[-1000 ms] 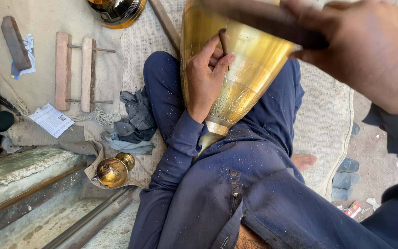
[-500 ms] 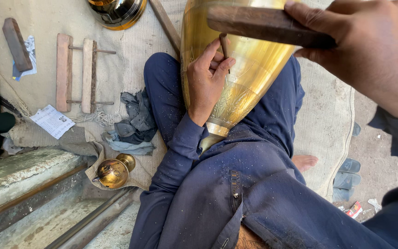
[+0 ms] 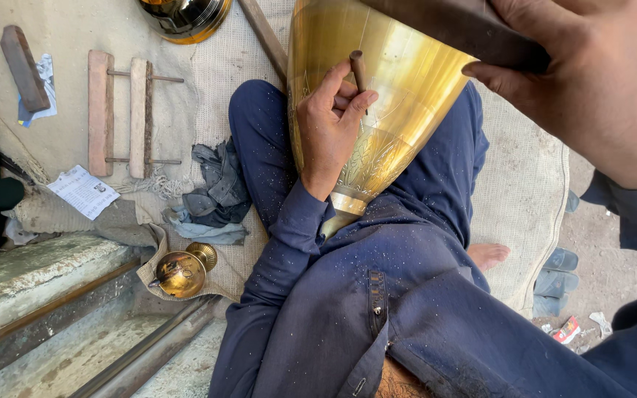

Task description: The person sits on the ground with a large brass vase held between their legs. They hold a small chisel against the vase's decorated surface and repeatedly strike it with a wooden mallet, engraving a floral pattern, occasionally repositioning the chisel and steadying the vase by hand.

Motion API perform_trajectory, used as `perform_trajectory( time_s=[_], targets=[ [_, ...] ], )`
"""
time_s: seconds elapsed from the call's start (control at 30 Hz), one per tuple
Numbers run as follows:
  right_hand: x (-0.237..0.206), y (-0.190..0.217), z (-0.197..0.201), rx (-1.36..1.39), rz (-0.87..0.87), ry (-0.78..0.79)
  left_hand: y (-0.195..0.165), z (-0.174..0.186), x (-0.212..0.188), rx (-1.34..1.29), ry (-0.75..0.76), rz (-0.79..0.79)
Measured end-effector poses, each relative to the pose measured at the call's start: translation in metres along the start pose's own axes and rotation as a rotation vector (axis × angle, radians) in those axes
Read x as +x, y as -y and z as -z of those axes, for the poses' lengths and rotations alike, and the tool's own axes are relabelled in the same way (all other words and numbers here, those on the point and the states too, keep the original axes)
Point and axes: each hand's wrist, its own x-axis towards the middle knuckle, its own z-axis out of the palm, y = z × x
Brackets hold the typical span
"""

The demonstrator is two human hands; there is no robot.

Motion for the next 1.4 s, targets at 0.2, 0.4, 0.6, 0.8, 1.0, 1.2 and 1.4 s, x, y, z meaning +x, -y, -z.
perform_trajectory(
  time_s=[0.2, 0.4, 0.6, 0.8, 1.0, 1.2, 1.4],
  targets=[
    [0.004, 0.001, 0.004, 0.026, -0.006, 0.001, 0.002, -0.001, 0.0, -0.01, -0.002, -0.015],
    [0.009, 0.009, 0.012, -0.015, -0.013, -0.003, 0.002, -0.001, -0.002, -0.011, 0.011, 0.017],
    [0.009, 0.009, 0.013, 0.004, 0.008, -0.041, 0.001, -0.001, -0.003, -0.015, 0.011, 0.015],
    [0.004, 0.007, 0.008, 0.017, 0.005, -0.046, -0.002, 0.0, -0.005, 0.003, 0.005, -0.02],
    [0.002, 0.007, 0.003, -0.053, -0.012, 0.006, -0.002, -0.001, -0.005, -0.023, 0.014, -0.01],
    [-0.005, 0.005, -0.003, -0.015, -0.013, 0.038, -0.003, -0.001, -0.009, -0.012, 0.009, -0.033],
    [-0.013, 0.002, -0.006, -0.04, -0.008, 0.03, -0.004, -0.001, -0.01, -0.02, 0.01, -0.005]
  ],
)
